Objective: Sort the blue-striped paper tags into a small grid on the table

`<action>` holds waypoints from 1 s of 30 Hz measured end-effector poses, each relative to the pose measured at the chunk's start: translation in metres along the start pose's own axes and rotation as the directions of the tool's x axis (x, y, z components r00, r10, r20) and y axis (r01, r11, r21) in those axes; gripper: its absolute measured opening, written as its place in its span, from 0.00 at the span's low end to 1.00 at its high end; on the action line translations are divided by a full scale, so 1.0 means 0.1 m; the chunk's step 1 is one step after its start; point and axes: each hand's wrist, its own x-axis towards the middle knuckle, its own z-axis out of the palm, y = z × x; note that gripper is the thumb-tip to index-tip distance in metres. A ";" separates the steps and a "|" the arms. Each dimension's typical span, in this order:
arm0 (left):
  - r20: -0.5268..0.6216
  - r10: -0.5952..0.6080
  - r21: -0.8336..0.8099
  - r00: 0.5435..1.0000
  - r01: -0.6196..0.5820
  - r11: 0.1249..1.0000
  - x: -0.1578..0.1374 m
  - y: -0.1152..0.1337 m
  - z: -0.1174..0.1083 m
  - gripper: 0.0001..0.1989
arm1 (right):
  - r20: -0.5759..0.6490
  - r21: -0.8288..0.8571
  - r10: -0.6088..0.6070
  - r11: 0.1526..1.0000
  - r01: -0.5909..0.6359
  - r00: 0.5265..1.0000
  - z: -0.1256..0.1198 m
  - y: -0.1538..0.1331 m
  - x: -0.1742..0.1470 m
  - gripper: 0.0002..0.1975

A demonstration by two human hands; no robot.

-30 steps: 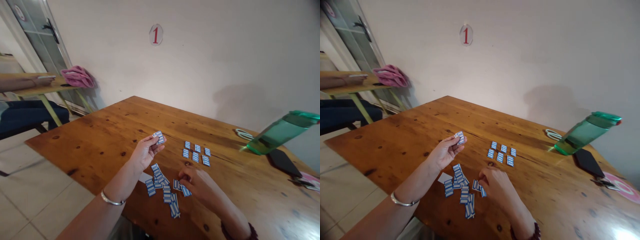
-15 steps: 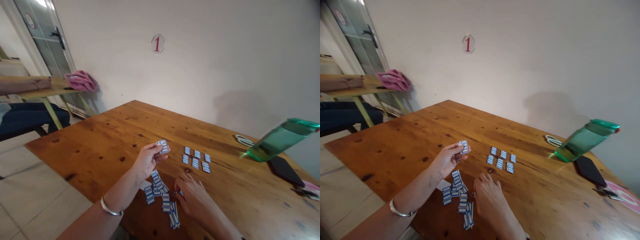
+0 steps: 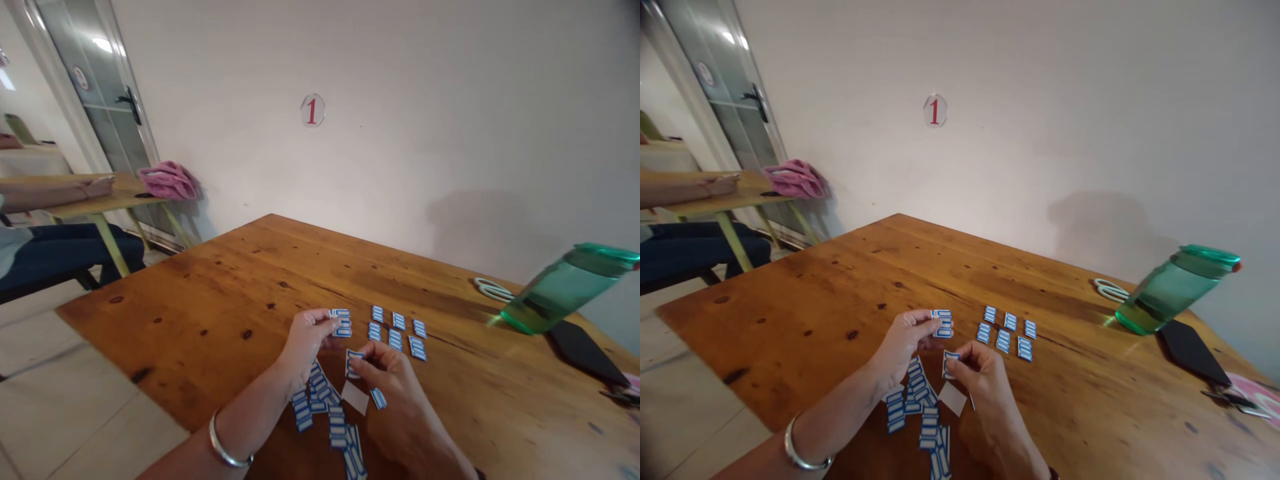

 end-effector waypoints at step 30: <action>0.208 -0.060 0.147 0.976 0.029 0.989 -0.08 -0.12 0.14 0.12 | -0.296 -0.272 -0.266 0.944 0.185 0.917 -0.03 -0.01 0.02 0.11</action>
